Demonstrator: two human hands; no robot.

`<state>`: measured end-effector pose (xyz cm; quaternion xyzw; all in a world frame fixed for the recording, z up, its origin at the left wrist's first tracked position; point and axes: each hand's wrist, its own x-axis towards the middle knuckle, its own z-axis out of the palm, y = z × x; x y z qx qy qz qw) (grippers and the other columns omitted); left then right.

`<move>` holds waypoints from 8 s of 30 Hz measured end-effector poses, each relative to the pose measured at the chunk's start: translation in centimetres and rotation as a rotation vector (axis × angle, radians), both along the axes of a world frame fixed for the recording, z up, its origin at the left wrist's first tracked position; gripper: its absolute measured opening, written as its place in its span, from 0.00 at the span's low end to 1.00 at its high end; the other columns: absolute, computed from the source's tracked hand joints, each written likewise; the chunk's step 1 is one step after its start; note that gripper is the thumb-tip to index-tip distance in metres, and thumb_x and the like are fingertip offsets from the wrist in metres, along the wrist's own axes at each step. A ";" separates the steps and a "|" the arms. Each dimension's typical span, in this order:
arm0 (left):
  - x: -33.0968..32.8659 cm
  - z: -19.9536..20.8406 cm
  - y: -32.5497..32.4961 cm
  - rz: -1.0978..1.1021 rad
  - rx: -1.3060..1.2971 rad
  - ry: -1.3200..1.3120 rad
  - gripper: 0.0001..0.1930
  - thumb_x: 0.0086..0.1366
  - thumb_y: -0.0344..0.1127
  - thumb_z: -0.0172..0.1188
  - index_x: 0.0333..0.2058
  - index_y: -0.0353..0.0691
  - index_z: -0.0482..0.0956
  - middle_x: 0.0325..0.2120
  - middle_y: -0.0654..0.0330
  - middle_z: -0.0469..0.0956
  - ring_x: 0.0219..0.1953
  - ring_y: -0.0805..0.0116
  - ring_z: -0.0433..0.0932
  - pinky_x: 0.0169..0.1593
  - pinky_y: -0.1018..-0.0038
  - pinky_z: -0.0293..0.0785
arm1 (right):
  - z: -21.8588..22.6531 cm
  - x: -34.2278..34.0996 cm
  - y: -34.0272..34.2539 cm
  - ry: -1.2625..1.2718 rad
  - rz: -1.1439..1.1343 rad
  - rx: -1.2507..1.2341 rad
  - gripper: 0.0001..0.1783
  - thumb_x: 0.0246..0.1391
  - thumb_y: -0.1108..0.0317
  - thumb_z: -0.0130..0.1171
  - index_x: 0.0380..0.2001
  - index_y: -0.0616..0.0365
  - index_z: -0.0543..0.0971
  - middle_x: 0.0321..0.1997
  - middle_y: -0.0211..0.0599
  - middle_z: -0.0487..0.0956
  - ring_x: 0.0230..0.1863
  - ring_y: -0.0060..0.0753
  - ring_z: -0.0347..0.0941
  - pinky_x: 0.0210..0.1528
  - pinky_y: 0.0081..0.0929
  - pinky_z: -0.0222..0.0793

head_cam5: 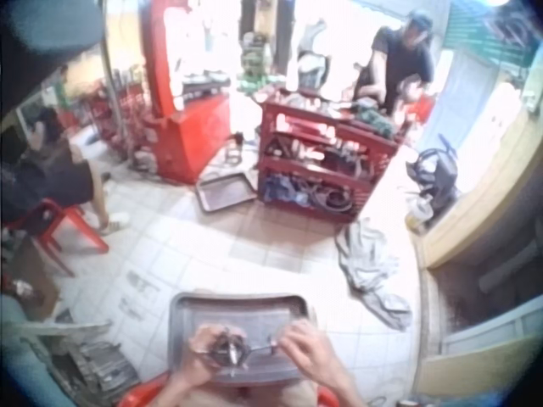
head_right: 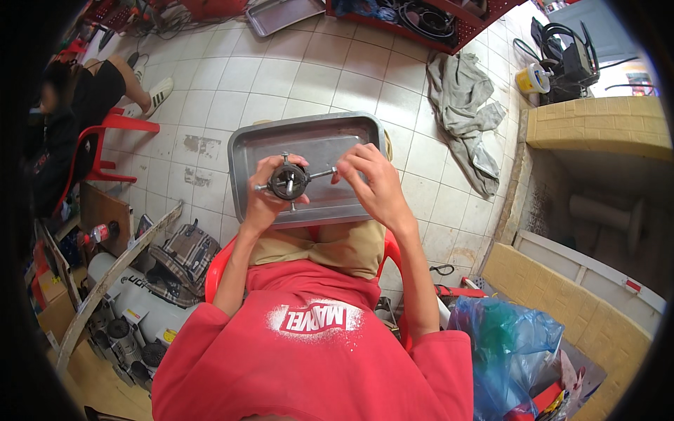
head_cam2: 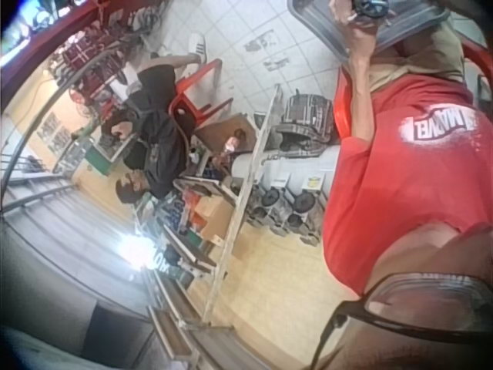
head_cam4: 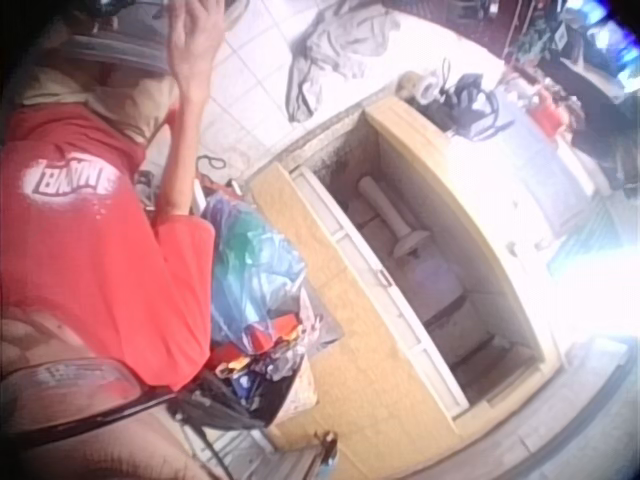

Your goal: The person sits on a red chair with a metal tray on their lap and assembles a mechanical component. They insert a cylindrical part into a housing, attach a gear, and secure the assembly with a bolt and nut using their hands.

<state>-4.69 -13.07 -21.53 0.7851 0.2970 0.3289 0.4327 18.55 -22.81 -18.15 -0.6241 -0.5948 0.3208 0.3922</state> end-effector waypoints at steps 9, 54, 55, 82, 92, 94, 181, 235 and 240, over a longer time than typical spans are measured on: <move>-0.2 -0.3 -0.1 0.015 0.011 0.018 0.33 0.39 0.38 0.84 0.45 0.43 0.78 0.43 0.66 0.85 0.48 0.59 0.82 0.57 0.64 0.70 | 1.2 -0.8 0.4 0.243 -0.109 -0.028 0.14 0.50 0.75 0.73 0.40 0.59 0.82 0.49 0.36 0.77 0.52 0.37 0.75 0.56 0.33 0.72; -0.3 -0.1 0.4 -0.043 0.185 0.056 0.32 0.39 0.37 0.83 0.47 0.43 0.81 0.43 0.62 0.85 0.49 0.58 0.81 0.56 0.65 0.71 | 0.7 -0.9 0.1 0.189 -0.139 0.103 0.08 0.54 0.70 0.71 0.35 0.60 0.83 0.42 0.34 0.80 0.48 0.36 0.77 0.52 0.32 0.72; -0.3 -0.2 0.3 -0.033 0.181 0.069 0.32 0.39 0.38 0.82 0.47 0.43 0.81 0.43 0.62 0.85 0.49 0.58 0.81 0.56 0.64 0.70 | 0.9 -1.2 0.2 0.210 -0.177 0.079 0.07 0.54 0.71 0.71 0.33 0.59 0.83 0.43 0.34 0.80 0.48 0.36 0.77 0.53 0.32 0.72; -0.4 -0.7 0.0 0.051 0.024 0.031 0.29 0.41 0.35 0.82 0.44 0.44 0.79 0.40 0.64 0.85 0.48 0.59 0.81 0.57 0.64 0.68 | -0.4 -1.7 -0.7 0.348 -0.213 -0.089 0.21 0.52 0.78 0.70 0.49 0.58 0.78 0.48 0.37 0.80 0.49 0.37 0.79 0.55 0.33 0.73; -1.3 -1.5 -0.2 0.166 -0.023 0.057 0.30 0.35 0.25 0.82 0.41 0.41 0.81 0.36 0.63 0.82 0.42 0.59 0.75 0.48 0.64 0.74 | -2.9 -1.1 -1.5 0.072 -0.139 -0.069 0.15 0.58 0.75 0.66 0.48 0.59 0.79 0.47 0.36 0.81 0.48 0.35 0.79 0.48 0.32 0.74; -1.3 -1.0 -0.1 0.177 0.024 0.110 0.30 0.34 0.27 0.83 0.40 0.41 0.80 0.36 0.63 0.81 0.40 0.59 0.74 0.46 0.64 0.73 | -2.7 -1.5 -1.5 0.073 -0.131 -0.054 0.14 0.59 0.74 0.66 0.48 0.59 0.79 0.46 0.36 0.82 0.47 0.35 0.80 0.46 0.31 0.73; -0.4 0.9 -1.9 0.364 0.385 0.070 0.33 0.44 0.52 0.85 0.37 0.38 0.73 0.30 0.56 0.78 0.31 0.55 0.81 0.35 0.65 0.76 | 2.0 -6.0 -1.7 0.057 -0.126 0.223 0.13 0.54 0.71 0.71 0.41 0.59 0.80 0.48 0.41 0.73 0.49 0.40 0.73 0.51 0.34 0.70; 5.6 1.0 2.1 -0.051 -0.509 -0.117 0.12 0.57 0.41 0.76 0.24 0.39 0.86 0.11 0.72 0.73 0.18 0.86 0.68 0.23 0.78 0.62 | 4.1 -1.9 4.1 0.126 -0.298 0.078 0.19 0.73 0.60 0.51 0.33 0.66 0.78 0.32 0.42 0.78 0.33 0.40 0.77 0.38 0.31 0.70; 5.5 1.5 1.8 -0.035 -0.497 -0.143 0.11 0.57 0.41 0.76 0.29 0.40 0.88 0.12 0.72 0.74 0.18 0.86 0.67 0.25 0.79 0.62 | 4.5 -2.1 4.1 0.037 -0.312 0.051 0.18 0.73 0.61 0.53 0.35 0.67 0.79 0.32 0.40 0.77 0.35 0.34 0.76 0.39 0.27 0.70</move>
